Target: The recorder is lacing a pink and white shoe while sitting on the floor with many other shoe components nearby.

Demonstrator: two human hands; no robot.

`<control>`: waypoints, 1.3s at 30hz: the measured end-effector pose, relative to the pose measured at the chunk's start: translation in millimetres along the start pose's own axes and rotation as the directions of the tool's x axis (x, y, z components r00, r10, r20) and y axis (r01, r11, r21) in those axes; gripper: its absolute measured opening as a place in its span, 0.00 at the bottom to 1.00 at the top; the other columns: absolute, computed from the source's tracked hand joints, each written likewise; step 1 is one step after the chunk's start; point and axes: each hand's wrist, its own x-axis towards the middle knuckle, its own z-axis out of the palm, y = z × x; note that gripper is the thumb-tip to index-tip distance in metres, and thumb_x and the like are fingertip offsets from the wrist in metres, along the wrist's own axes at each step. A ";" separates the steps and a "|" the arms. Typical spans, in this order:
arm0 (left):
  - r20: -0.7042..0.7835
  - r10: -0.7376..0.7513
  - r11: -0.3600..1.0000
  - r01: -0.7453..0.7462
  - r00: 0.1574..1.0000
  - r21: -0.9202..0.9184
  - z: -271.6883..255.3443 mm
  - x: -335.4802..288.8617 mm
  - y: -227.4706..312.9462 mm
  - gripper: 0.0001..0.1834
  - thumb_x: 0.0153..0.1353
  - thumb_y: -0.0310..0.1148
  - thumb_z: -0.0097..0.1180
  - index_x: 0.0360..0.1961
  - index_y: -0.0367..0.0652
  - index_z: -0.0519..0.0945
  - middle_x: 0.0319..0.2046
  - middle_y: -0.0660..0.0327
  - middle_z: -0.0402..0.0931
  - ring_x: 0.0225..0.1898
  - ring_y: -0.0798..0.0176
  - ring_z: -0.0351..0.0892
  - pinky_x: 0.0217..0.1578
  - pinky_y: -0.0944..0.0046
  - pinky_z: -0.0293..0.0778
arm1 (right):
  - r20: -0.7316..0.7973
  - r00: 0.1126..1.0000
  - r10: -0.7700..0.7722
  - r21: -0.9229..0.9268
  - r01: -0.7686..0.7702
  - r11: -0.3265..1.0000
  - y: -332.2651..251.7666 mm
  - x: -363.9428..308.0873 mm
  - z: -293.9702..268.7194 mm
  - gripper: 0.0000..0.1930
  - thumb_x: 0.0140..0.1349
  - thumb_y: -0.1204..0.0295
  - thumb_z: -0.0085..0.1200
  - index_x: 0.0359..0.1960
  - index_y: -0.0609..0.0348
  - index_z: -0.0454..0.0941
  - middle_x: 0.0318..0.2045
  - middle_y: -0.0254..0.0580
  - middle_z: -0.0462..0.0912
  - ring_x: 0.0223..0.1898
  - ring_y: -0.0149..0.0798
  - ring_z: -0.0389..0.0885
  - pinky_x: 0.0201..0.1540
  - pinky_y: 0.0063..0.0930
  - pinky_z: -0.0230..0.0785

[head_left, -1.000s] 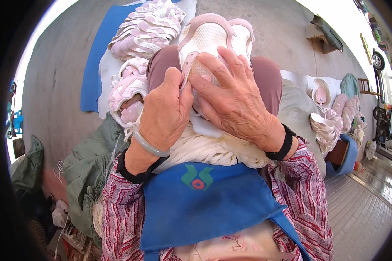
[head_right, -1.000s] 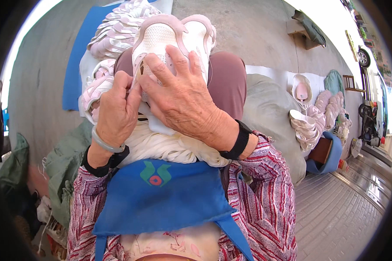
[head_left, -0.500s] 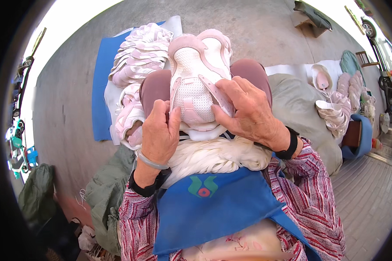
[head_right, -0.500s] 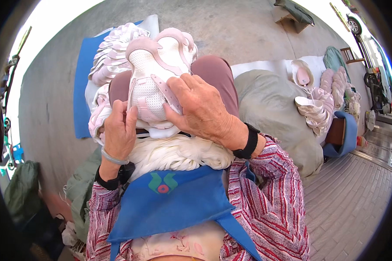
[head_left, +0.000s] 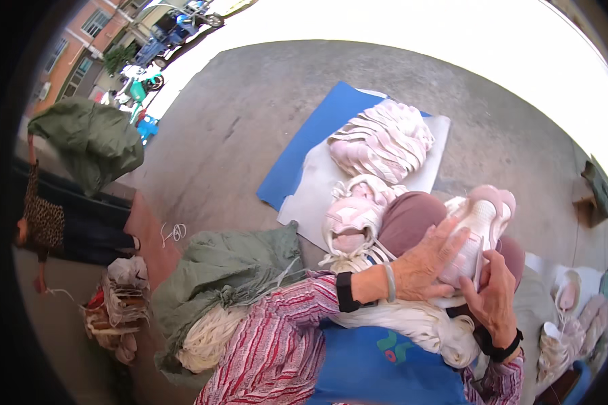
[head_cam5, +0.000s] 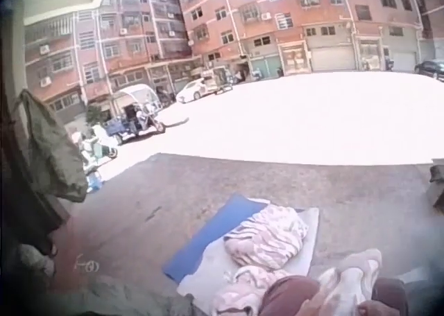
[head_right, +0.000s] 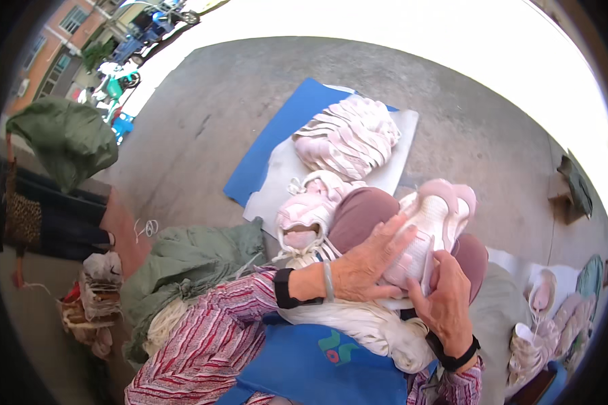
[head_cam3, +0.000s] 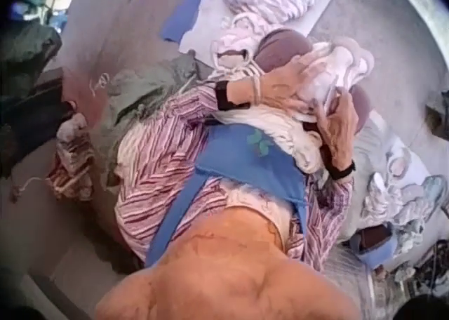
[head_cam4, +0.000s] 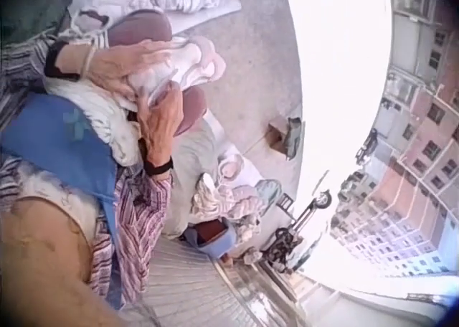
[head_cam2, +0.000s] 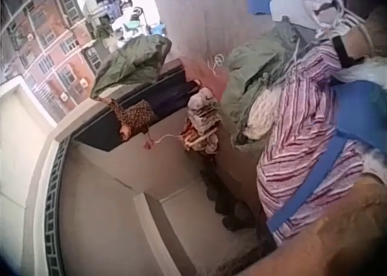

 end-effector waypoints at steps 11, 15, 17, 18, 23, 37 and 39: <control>-0.135 0.120 0.970 -0.088 0.983 0.225 25.8 7.1 -12.6 0.58 0.44 0.39 0.70 0.69 0.36 0.46 0.66 0.31 0.41 0.69 0.29 0.42 0.68 0.42 0.47 | -0.005 0.998 0.059 0.099 -0.059 0.993 0.1 -8.6 -5.0 0.27 0.43 0.73 0.61 0.47 0.65 0.67 0.19 0.36 0.63 0.21 0.35 0.64 0.28 0.29 0.60; -0.086 0.101 0.982 -0.086 0.991 0.166 21.7 10.6 -9.6 0.58 0.45 0.42 0.69 0.69 0.36 0.45 0.66 0.31 0.39 0.69 0.27 0.41 0.69 0.43 0.45 | -0.015 1.000 0.012 0.047 -0.011 0.999 4.0 -6.9 -6.2 0.26 0.44 0.73 0.61 0.47 0.66 0.67 0.19 0.36 0.64 0.21 0.34 0.64 0.29 0.28 0.61; -0.112 0.125 0.984 -0.108 0.986 0.144 25.4 11.9 -9.8 0.57 0.46 0.43 0.69 0.69 0.36 0.45 0.66 0.30 0.39 0.69 0.27 0.41 0.69 0.44 0.46 | -0.045 0.999 0.030 0.052 -0.027 0.998 5.7 -12.8 -7.7 0.26 0.44 0.73 0.61 0.46 0.65 0.68 0.19 0.36 0.65 0.21 0.33 0.64 0.28 0.28 0.61; -0.133 0.149 0.983 -0.133 0.980 0.124 29.3 13.8 -9.5 0.57 0.46 0.44 0.69 0.70 0.37 0.45 0.66 0.30 0.39 0.69 0.27 0.41 0.69 0.44 0.46 | -0.057 0.997 0.058 0.032 -0.056 0.998 5.9 -10.3 -6.7 0.26 0.44 0.73 0.61 0.46 0.65 0.68 0.19 0.36 0.65 0.21 0.33 0.64 0.28 0.28 0.61; 0.011 0.037 0.992 -0.038 0.999 0.121 -13.0 2.7 5.5 0.53 0.48 0.46 0.68 0.70 0.40 0.52 0.66 0.29 0.42 0.66 0.28 0.51 0.65 0.48 0.57 | 0.084 0.992 0.090 0.141 -0.101 0.985 -2.6 0.0 -10.7 0.29 0.44 0.69 0.67 0.47 0.63 0.67 0.20 0.38 0.67 0.21 0.38 0.69 0.27 0.32 0.65; -0.031 -0.118 0.990 0.115 0.993 -0.088 -42.3 21.6 8.3 0.33 0.64 0.37 0.52 0.67 0.35 0.59 0.64 0.40 0.60 0.68 0.41 0.56 0.67 0.50 0.52 | 0.125 0.989 0.083 0.169 -0.103 0.980 23.1 -13.0 -24.8 0.35 0.45 0.59 0.69 0.51 0.64 0.66 0.29 0.51 0.76 0.32 0.49 0.78 0.37 0.39 0.71; 0.045 -0.076 0.996 0.074 0.996 0.040 -34.9 20.3 8.2 0.32 0.66 0.39 0.48 0.67 0.34 0.58 0.65 0.40 0.58 0.68 0.41 0.55 0.67 0.48 0.49 | 0.088 0.996 0.029 0.190 -0.045 0.981 26.7 -14.1 -19.0 0.33 0.46 0.61 0.69 0.51 0.62 0.66 0.26 0.45 0.72 0.28 0.44 0.75 0.33 0.35 0.69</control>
